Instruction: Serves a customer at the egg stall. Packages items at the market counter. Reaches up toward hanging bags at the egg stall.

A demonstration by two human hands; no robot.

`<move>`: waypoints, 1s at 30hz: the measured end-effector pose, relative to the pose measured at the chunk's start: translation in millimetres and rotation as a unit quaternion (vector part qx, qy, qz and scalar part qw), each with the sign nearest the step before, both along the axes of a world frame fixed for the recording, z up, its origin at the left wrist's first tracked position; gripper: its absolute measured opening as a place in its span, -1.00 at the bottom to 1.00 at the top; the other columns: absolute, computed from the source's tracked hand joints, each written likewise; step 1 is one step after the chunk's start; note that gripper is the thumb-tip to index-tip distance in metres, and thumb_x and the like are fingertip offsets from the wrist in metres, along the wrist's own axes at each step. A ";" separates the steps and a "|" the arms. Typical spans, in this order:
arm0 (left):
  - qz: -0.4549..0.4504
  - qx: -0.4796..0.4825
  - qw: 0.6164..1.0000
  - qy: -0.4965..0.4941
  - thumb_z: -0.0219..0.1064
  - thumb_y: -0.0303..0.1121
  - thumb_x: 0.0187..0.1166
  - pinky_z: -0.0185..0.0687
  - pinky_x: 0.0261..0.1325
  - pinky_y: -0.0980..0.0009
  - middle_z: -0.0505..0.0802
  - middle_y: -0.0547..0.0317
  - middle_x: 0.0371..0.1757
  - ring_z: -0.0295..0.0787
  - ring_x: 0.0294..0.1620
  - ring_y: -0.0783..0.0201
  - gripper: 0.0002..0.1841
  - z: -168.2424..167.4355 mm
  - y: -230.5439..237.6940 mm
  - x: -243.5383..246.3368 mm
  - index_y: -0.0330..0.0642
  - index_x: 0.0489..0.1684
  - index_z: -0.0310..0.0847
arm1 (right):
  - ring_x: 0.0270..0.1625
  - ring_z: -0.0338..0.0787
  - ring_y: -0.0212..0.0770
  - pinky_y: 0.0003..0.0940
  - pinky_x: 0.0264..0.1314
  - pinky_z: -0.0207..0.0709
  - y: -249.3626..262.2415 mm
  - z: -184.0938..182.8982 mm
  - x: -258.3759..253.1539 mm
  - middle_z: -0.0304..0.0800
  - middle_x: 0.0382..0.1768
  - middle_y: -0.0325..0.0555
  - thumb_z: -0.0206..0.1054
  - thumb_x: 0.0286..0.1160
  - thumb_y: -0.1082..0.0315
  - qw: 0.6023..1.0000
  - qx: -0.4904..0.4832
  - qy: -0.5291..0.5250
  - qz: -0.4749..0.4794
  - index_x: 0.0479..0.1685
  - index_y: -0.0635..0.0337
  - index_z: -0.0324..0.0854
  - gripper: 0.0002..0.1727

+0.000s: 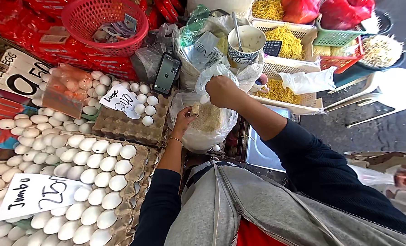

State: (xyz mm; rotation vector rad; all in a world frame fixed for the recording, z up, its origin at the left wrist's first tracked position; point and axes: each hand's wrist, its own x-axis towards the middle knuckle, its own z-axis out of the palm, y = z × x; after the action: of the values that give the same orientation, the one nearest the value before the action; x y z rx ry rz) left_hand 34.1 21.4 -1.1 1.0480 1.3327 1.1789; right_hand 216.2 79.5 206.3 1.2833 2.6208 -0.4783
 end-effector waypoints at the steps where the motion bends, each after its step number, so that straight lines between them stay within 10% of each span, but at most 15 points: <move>1: 0.002 0.000 1.000 0.002 0.44 -0.69 0.39 0.73 0.18 0.35 0.79 -0.13 0.10 0.77 0.01 0.30 -0.56 -0.4 -0.4 -1.3 -0.51 0.29 0.56 | 0.16 0.71 0.44 0.40 0.02 0.53 -0.2 -6.9 6.6 0.71 -0.06 0.41 0.37 0.37 0.52 1.000 0.004 0.009 -0.002 -0.28 0.44 0.67 -0.90; 6: -0.018 -0.006 1.000 0.001 0.43 -0.67 0.41 0.74 0.15 0.34 0.80 -0.06 0.06 0.77 -0.04 0.33 -0.59 18.7 -2.3 -0.5 -0.48 0.26 0.58 | 0.50 0.45 0.44 0.49 0.32 0.31 1.4 -74.5 15.9 0.59 0.37 0.34 0.46 0.44 0.40 0.991 -0.012 0.126 0.037 0.44 0.02 0.68 -0.49; 10: -0.044 -0.002 0.999 0.009 0.41 -0.68 0.41 0.71 0.11 0.36 0.79 -0.02 0.02 0.75 -0.06 0.34 -0.61 40.8 -1.0 2.0 -0.47 0.24 0.58 | 0.29 0.67 0.37 0.34 0.23 0.50 4.6 -83.7 2.0 0.73 0.06 0.32 0.30 0.62 0.41 0.980 -0.012 0.187 0.074 0.02 0.28 0.74 -0.82; 15: -0.091 -0.043 0.979 0.175 0.45 -0.52 0.49 0.53 0.52 0.12 0.64 -0.27 0.49 0.63 0.46 -0.02 -0.43 57.6 5.9 -11.9 -0.44 0.53 0.47 | 0.19 0.74 0.35 0.34 0.19 0.54 13.3 -69.1 -0.2 0.74 -0.01 0.32 0.18 0.68 0.46 0.974 -0.029 0.218 0.058 -0.03 0.41 0.66 -0.81; 20: -0.111 -0.057 0.904 0.409 0.19 -0.26 0.78 0.41 0.60 -0.10 0.67 -0.31 0.46 0.60 0.51 -0.16 -0.61 72.1 14.2 -12.0 -0.52 -0.09 0.76 | 0.02 0.79 0.26 0.28 0.14 0.57 23.0 -78.4 3.7 0.77 -0.14 0.27 0.22 0.66 0.47 0.967 -0.058 0.244 0.036 -0.08 0.41 0.68 -0.83; 25: -0.106 -0.057 0.900 0.420 0.36 -0.33 0.64 0.16 0.80 -0.09 0.38 -0.33 0.74 0.26 0.77 -0.22 -0.34 62.1 -18.8 18.6 -0.22 0.77 0.28 | 0.51 0.56 0.42 0.40 0.54 0.39 9.8 -99.5 13.2 0.61 0.41 0.41 0.39 0.56 0.36 0.968 0.006 0.251 -0.023 0.51 0.28 0.55 -0.49; 27: -0.085 -0.075 0.899 0.422 0.22 -0.27 0.76 0.43 0.60 -0.17 0.68 -0.34 0.47 0.60 0.53 -0.24 -0.51 77.3 -43.8 24.9 -0.25 0.63 0.44 | 0.65 0.42 0.41 0.35 0.68 0.24 -2.8 -96.1 2.3 0.49 0.56 0.39 0.34 0.63 0.22 0.966 0.027 0.256 -0.028 0.68 0.21 0.43 -0.38; 30: -0.058 -0.058 0.901 0.426 0.23 -0.50 0.68 0.33 0.61 -0.27 0.65 -0.41 0.49 0.54 0.55 -0.33 -0.45 123.7 -105.5 32.7 -0.29 0.70 0.36 | 0.51 0.54 0.52 0.45 0.57 0.32 -54.0 -67.6 -25.0 0.64 0.38 0.49 0.34 0.63 0.32 0.929 0.086 0.357 0.035 0.43 0.39 0.62 -0.54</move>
State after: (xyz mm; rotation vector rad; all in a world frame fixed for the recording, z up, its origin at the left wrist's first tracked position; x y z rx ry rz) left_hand 66.9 -84.2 122.6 1.6196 1.9328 0.5197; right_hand 191.2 25.5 138.7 1.2227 3.3540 -0.8543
